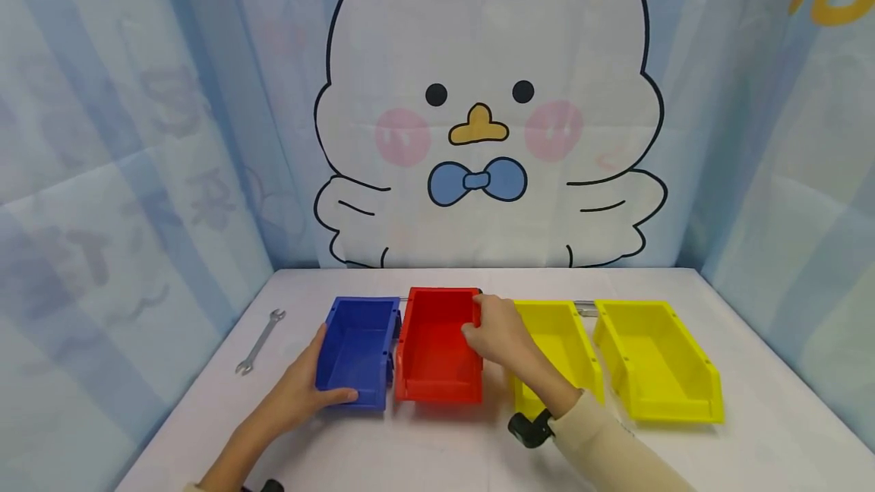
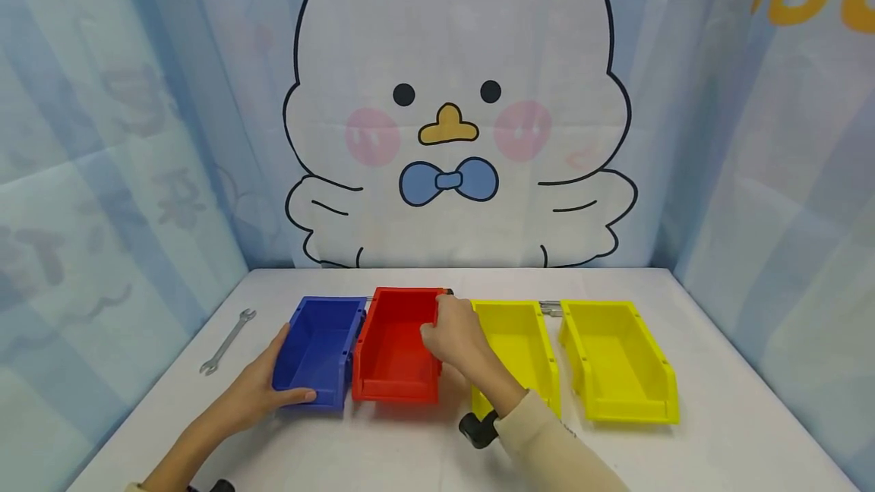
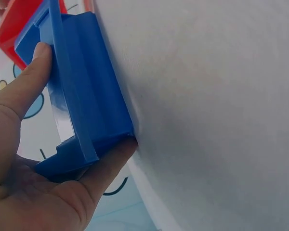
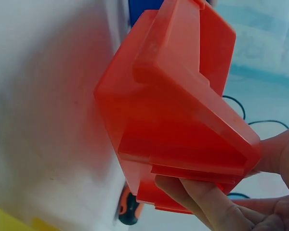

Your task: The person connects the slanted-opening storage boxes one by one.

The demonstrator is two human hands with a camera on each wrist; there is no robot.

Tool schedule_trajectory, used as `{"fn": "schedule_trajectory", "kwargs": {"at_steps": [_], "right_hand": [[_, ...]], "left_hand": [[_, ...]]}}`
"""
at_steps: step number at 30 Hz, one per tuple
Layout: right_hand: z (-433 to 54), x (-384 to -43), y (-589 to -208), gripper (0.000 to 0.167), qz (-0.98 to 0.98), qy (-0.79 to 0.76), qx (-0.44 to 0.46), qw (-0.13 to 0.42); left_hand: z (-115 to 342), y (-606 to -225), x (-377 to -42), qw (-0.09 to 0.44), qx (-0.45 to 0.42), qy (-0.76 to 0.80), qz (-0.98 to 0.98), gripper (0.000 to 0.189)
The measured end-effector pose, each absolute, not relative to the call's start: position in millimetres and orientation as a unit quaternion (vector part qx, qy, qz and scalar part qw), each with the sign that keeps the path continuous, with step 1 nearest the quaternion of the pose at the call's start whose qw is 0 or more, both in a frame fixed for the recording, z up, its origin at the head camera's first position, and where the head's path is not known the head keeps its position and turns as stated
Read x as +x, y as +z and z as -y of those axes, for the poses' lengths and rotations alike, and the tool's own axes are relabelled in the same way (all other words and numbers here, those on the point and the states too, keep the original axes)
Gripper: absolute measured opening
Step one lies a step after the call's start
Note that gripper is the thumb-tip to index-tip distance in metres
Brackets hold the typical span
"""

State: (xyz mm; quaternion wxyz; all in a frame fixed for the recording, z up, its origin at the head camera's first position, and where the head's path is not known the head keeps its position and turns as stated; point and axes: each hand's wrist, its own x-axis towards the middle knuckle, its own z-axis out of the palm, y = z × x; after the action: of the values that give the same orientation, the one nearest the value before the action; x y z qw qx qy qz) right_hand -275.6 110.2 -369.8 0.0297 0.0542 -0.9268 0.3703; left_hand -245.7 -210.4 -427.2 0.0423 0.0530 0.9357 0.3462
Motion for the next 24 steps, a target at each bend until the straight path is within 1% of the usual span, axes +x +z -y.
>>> {"fn": "schedule_trajectory", "kwargs": {"at_steps": [7,14,24], "right_hand": [[-106,-277,-354,0.058,0.929,0.360,0.069,0.046],[-101,-279,-344,0.057,0.929,0.360,0.068,0.048],[-95,-282,-342,0.058,0.926,0.368,0.068,0.049]], "left_hand": [[211,-427,-245,0.045,0.056,0.348,-0.935,0.134],[211,-427,-245,0.045,0.058,0.348,-0.935,0.133],[211,-428,-246,0.044,0.053,0.341,-0.937,0.135]]}}
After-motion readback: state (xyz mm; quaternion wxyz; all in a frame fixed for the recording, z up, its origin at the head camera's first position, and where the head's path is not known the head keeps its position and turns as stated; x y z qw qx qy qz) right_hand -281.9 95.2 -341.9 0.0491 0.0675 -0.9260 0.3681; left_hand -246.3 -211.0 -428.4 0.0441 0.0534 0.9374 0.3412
